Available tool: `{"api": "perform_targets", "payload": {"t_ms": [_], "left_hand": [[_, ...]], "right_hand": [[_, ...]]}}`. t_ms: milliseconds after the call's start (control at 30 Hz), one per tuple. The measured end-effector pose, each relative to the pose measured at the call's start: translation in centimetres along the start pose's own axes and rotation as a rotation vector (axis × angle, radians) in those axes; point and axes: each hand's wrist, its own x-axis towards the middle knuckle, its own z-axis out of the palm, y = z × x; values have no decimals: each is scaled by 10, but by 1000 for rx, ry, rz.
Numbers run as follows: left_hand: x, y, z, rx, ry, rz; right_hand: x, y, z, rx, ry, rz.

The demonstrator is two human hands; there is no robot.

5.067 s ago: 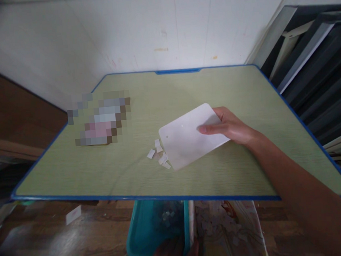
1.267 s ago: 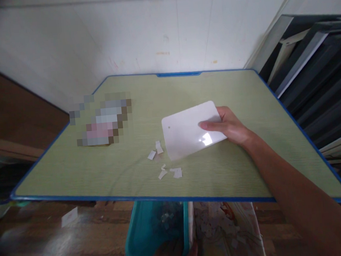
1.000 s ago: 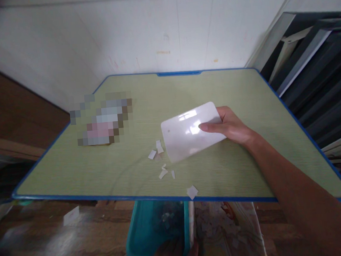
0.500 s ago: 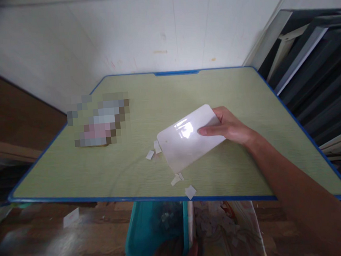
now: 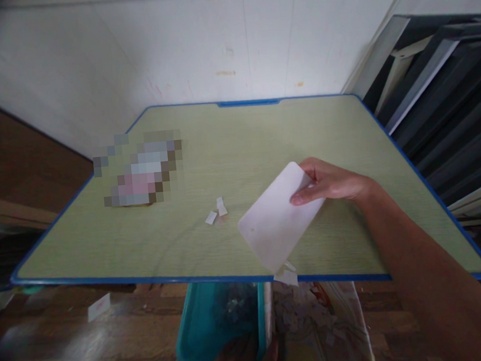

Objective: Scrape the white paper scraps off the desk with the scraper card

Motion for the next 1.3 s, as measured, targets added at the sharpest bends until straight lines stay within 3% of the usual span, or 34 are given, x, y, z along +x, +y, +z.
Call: {"api": "perform_targets", "payload": {"t_ms": [100,333,433,567,767,1067,1300], "left_hand": [[-1,0,1,4,11,-6],[0,0,-1,-2,5,1],[0,-1,0,11,-14,6],[1,-1,2,31,42,28],[2,1,3,36,75,16],[-3,0,7,30,72,12],[0,0,7,26,66,8]], "right_hand": [[-2,9,-11,65,-43,-58],[-2,14,-17,74,88,-73],[-4,11,-16,31,45,-35],[-7,8,-18,-48,-60,-23],[-10,11,-21,-66,-101,36],[-13,10,-26,31,52,-43],[-13,8,-27,-16,-48,47]]}}
